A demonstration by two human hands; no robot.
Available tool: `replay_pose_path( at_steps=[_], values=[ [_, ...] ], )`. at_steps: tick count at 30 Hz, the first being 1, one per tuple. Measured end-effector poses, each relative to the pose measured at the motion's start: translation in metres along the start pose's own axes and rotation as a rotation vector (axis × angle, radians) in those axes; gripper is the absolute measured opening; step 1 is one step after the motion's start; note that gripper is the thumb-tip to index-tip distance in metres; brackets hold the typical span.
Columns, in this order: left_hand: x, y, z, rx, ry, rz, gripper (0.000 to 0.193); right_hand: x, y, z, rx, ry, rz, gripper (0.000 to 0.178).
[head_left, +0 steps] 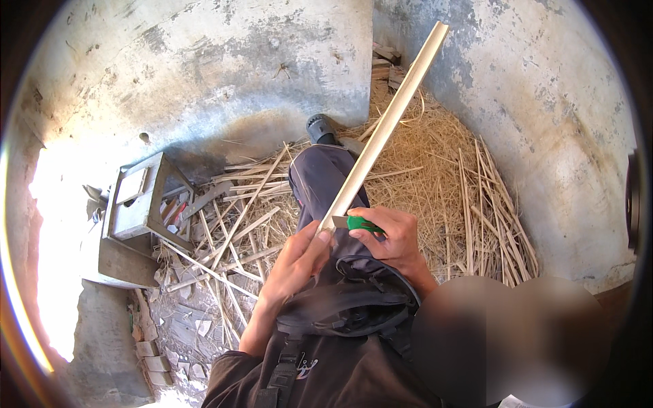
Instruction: The person sits on the floor and uses a green utility knife to shave a long, thin bamboo stick. They hold the stick with their left hand and scrape the surface with the knife in their right hand, creating thin shavings that fall onto the floor.
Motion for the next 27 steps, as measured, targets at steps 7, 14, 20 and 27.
replay_pose_path(
  at_steps=[7, 14, 20, 27],
  values=[
    [-0.003, -0.001, 0.001, 0.06, -0.112, 0.032, 0.034, 0.0, 0.0, 0.004, 0.032, -0.022, 0.006, 0.031],
    [-0.007, 0.008, 0.013, 0.101, -0.227, 0.155, 0.038, -0.001, 0.001, 0.005, 0.091, -0.017, 0.027, 0.034],
    [-0.004, 0.019, -0.009, 0.01, -0.099, 0.218, 0.039, -0.002, 0.003, -0.017, -0.06, 0.412, -0.073, 0.033],
    [-0.017, 0.029, -0.017, -0.016, 0.127, 0.255, 0.037, -0.009, 0.034, -0.032, -0.401, 0.871, -0.088, 0.027]
  ],
)
Point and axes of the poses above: each hand's wrist, its own y-axis towards the middle knuckle, its own x-axis out of the back of the hand, z = x × y, the point moved 10 cm from there along y, towards the middle knuckle, and after that the axes turned 2 degrees about z, right-handed, at the moved point
